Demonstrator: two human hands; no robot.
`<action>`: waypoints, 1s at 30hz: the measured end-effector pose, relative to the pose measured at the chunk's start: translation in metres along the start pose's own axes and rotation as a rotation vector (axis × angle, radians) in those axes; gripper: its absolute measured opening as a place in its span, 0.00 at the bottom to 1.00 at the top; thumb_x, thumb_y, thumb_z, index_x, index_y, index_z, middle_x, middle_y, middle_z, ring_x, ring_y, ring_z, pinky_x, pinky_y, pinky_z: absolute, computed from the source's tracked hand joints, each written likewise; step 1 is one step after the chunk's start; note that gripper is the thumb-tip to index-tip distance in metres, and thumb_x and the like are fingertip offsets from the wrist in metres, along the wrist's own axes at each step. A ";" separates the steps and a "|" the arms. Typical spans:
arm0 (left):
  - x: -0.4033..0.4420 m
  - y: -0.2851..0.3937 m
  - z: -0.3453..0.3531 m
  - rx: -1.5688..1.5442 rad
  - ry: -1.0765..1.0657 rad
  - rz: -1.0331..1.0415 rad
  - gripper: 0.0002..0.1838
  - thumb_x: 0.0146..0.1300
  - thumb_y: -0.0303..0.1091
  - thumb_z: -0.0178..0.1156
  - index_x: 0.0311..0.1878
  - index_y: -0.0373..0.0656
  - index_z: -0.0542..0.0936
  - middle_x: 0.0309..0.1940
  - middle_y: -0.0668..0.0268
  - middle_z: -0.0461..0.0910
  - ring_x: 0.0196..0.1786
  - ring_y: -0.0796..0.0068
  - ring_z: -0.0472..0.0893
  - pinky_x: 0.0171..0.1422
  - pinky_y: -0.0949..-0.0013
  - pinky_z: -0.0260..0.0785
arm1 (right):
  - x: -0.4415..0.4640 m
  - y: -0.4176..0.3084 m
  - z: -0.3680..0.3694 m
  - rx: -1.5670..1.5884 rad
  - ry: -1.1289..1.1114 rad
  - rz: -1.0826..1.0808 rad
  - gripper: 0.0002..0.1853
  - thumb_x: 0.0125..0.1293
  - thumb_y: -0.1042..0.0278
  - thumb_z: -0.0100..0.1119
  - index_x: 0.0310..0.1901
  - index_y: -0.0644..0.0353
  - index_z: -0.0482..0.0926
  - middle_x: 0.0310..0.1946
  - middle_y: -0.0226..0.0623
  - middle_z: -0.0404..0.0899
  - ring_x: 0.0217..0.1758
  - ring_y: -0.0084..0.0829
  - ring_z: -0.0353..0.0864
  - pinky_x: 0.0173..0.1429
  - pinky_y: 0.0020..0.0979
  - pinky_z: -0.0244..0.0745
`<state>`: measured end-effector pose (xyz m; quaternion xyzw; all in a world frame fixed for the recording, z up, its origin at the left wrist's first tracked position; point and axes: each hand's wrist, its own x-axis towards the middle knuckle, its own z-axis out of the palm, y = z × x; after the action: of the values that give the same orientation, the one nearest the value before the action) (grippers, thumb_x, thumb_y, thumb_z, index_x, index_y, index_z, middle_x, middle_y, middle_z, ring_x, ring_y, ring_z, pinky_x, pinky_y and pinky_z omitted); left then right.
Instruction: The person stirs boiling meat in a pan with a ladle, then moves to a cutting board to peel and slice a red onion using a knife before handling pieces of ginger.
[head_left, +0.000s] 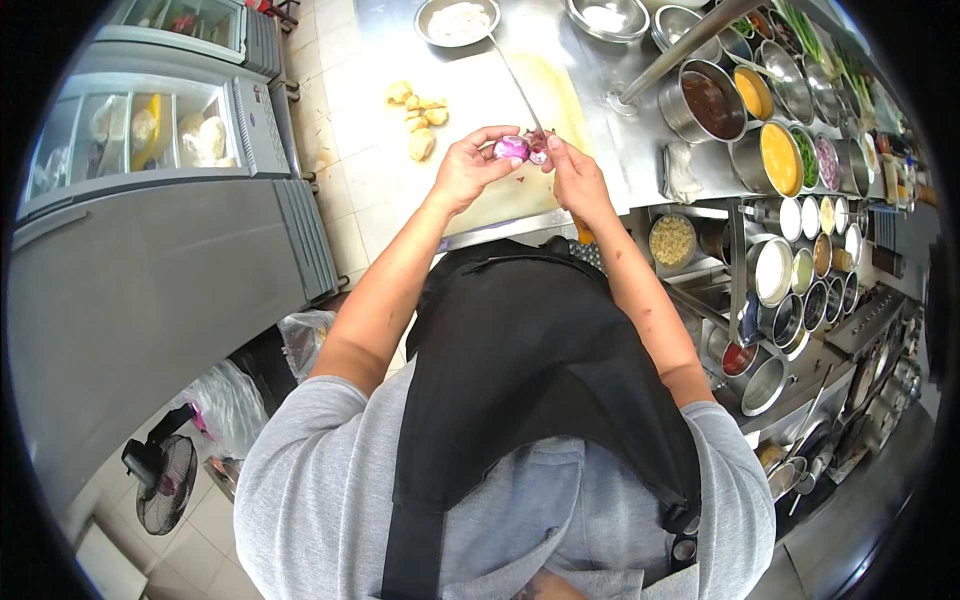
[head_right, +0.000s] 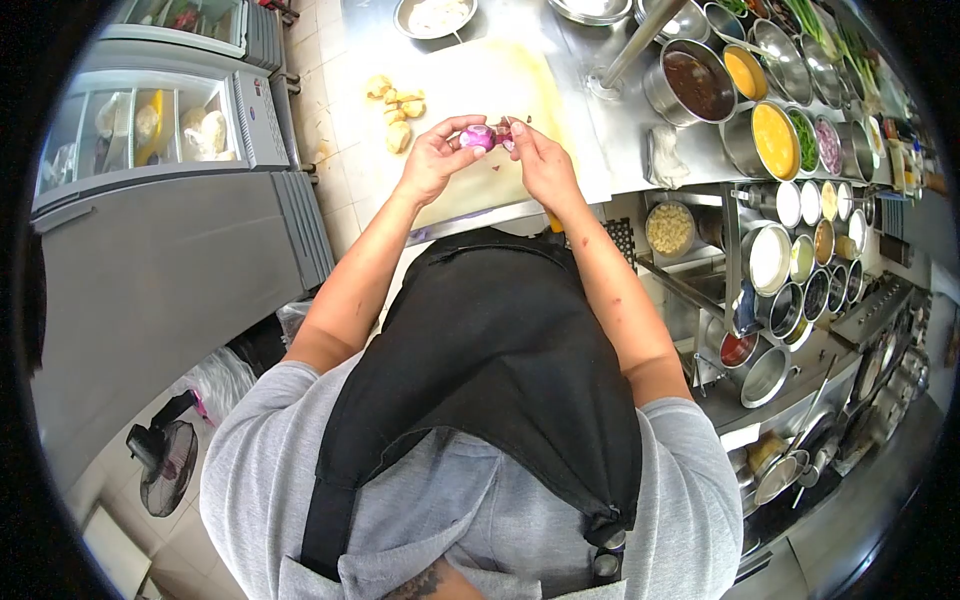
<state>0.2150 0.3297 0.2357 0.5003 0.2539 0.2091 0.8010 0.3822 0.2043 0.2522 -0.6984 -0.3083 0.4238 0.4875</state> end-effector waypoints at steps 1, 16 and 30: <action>0.000 -0.002 -0.001 -0.032 -0.012 0.023 0.26 0.66 0.19 0.69 0.67 0.34 0.76 0.59 0.61 0.82 0.60 0.74 0.82 0.69 0.67 0.76 | 0.000 0.002 -0.001 -0.001 0.002 0.000 0.26 0.84 0.45 0.48 0.66 0.57 0.82 0.33 0.29 0.80 0.33 0.21 0.78 0.41 0.27 0.77; 0.004 -0.012 -0.009 -0.510 -0.110 0.020 0.27 0.74 0.30 0.59 0.72 0.30 0.69 0.69 0.46 0.75 0.68 0.58 0.79 0.78 0.55 0.70 | 0.004 0.006 -0.005 0.173 0.024 0.206 0.27 0.84 0.41 0.44 0.63 0.56 0.81 0.36 0.31 0.75 0.14 0.18 0.64 0.17 0.25 0.60; 0.012 -0.018 0.007 -0.033 0.134 0.111 0.29 0.63 0.18 0.71 0.66 0.32 0.73 0.58 0.59 0.82 0.60 0.71 0.83 0.67 0.68 0.78 | -0.013 -0.007 -0.001 -0.218 -0.078 -0.178 0.29 0.84 0.48 0.49 0.74 0.60 0.73 0.43 0.39 0.85 0.50 0.31 0.84 0.59 0.30 0.76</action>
<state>0.2299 0.3243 0.2201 0.4850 0.2755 0.2904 0.7775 0.3773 0.1952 0.2626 -0.7001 -0.4318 0.3696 0.4322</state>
